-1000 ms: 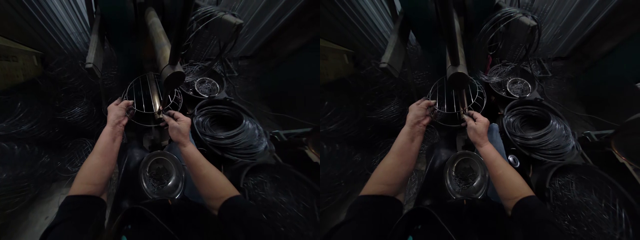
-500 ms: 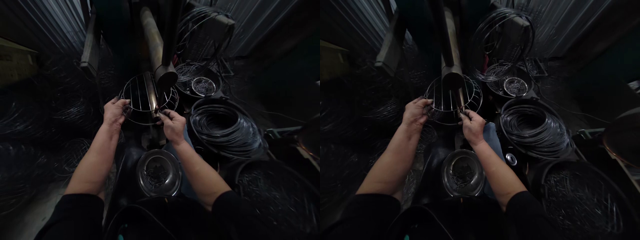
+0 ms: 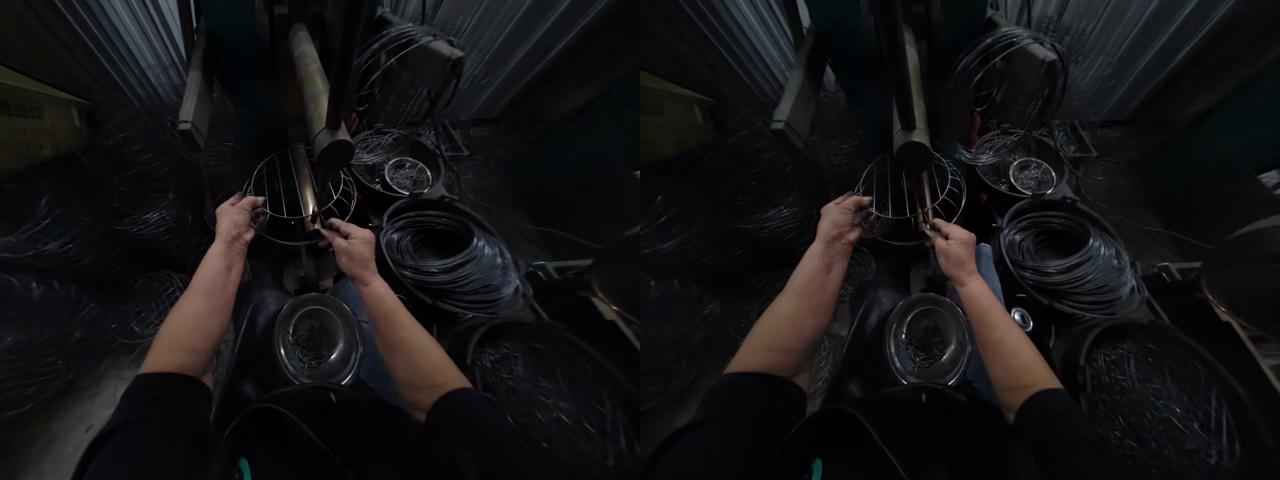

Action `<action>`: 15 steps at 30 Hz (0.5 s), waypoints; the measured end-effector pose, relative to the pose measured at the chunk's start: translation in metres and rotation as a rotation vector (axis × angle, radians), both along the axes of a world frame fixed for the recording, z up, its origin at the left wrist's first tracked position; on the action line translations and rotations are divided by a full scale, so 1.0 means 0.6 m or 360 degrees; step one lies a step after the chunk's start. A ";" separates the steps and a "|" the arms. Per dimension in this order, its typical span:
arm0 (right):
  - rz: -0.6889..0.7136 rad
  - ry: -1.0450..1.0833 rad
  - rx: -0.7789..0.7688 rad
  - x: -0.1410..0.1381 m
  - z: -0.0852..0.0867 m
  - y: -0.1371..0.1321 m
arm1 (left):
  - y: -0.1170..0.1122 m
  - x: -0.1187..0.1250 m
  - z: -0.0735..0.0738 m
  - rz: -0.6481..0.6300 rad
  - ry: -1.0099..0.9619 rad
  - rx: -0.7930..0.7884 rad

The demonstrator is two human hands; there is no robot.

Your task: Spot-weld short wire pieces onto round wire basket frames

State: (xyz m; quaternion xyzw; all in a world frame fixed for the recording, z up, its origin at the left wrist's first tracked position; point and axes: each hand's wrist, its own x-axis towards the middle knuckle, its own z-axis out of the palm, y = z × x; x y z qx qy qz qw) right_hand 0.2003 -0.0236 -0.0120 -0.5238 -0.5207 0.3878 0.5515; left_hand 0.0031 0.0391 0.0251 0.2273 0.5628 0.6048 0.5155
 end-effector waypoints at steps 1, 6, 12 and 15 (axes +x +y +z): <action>0.0018 -0.0079 0.0019 0.002 0.001 0.001 | 0.000 0.001 0.001 0.0011 -0.0006 -0.0015; -0.0074 -0.0428 0.0195 0.004 -0.005 0.009 | -0.002 0.002 -0.002 0.0048 0.0004 -0.0045; -0.0166 -0.0252 0.0232 0.016 -0.010 -0.013 | 0.007 -0.016 -0.008 -0.0046 0.0060 -0.0046; -0.0225 -0.0449 0.0205 0.050 -0.008 -0.051 | 0.027 -0.034 -0.004 -0.0114 0.0133 -0.0083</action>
